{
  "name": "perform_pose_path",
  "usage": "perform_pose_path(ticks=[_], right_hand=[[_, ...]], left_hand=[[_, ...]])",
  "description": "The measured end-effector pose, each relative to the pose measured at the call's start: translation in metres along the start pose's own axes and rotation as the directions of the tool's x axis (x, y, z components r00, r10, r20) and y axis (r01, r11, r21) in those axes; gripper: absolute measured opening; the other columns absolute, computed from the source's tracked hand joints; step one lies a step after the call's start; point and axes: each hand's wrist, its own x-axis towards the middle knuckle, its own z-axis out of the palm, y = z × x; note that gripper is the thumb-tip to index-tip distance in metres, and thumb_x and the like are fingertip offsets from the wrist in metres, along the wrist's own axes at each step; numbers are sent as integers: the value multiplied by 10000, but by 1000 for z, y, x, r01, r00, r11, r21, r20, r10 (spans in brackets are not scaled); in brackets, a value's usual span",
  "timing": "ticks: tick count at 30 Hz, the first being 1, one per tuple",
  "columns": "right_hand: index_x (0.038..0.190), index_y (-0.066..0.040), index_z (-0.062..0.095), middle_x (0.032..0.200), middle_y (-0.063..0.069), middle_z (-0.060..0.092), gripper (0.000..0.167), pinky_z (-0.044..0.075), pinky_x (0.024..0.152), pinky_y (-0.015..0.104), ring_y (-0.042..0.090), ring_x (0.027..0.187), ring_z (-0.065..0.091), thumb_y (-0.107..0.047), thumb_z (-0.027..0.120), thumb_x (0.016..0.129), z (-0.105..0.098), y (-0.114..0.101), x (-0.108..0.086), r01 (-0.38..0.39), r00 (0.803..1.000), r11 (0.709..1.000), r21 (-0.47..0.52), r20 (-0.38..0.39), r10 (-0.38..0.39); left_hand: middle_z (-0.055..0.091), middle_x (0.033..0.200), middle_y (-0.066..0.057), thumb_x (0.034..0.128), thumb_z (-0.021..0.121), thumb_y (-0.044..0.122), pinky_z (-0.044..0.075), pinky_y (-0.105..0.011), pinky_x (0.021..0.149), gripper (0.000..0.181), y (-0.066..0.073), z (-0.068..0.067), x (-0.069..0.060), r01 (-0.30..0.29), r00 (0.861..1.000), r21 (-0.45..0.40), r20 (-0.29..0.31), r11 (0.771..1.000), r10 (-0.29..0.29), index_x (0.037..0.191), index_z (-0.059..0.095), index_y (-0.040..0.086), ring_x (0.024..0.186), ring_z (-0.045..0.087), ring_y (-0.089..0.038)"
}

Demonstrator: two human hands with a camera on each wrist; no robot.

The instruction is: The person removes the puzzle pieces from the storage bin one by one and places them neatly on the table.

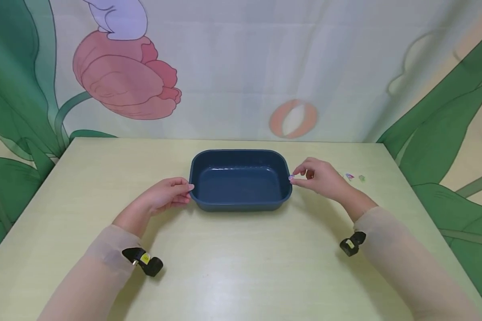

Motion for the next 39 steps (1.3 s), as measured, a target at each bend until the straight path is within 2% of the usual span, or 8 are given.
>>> perform_pose_path(ticks=[14, 27, 34, 39], right_hand=[[977, -75, 696, 870, 43, 572, 252, 423, 638, 320, 198, 740, 486, -247, 750, 799, -8, 23, -19, -106, 994, 994, -4, -20, 106], [1035, -69, 686, 883, 55, 546, 289, 431, 537, 282, 217, 744, 479, -260, 727, 821, -20, 37, -36, -207, 978, 978, -9, -9, 207], [1025, -19, 686, 856, 64, 567, 238, 426, 608, 296, 215, 749, 492, -165, 707, 838, -30, 51, -51, -209, 978, 977, -46, -38, 207], [1051, 12, 667, 851, 76, 576, 266, 410, 627, 301, 229, 780, 478, -175, 680, 862, -35, 63, -60, -272, 962, 961, -37, -34, 271]], left_hand=[[589, 793, -44, 959, 532, 167, 508, -305, 808, 127, -1, -1, 0, -1, 1000, -22, 21, 1000, 1, 922, 522, 46, 689, 592, -122], [581, 795, -43, 960, 529, 166, 510, -278, 788, 146, 2, 1, 1, -7, 1000, -26, 27, 1000, 8, 933, 513, 24, 684, 586, -114], [586, 786, -34, 961, 528, 159, 505, -311, 820, 132, 1, 1, 2, -7, 999, -24, 31, 1000, 8, 929, 515, 31, 685, 593, -119], [587, 803, -54, 959, 532, 162, 506, -309, 816, 129, 0, 0, 2, -5, 1000, -27, 20, 1000, 6, 931, 514, 38, 681, 594, -119]])
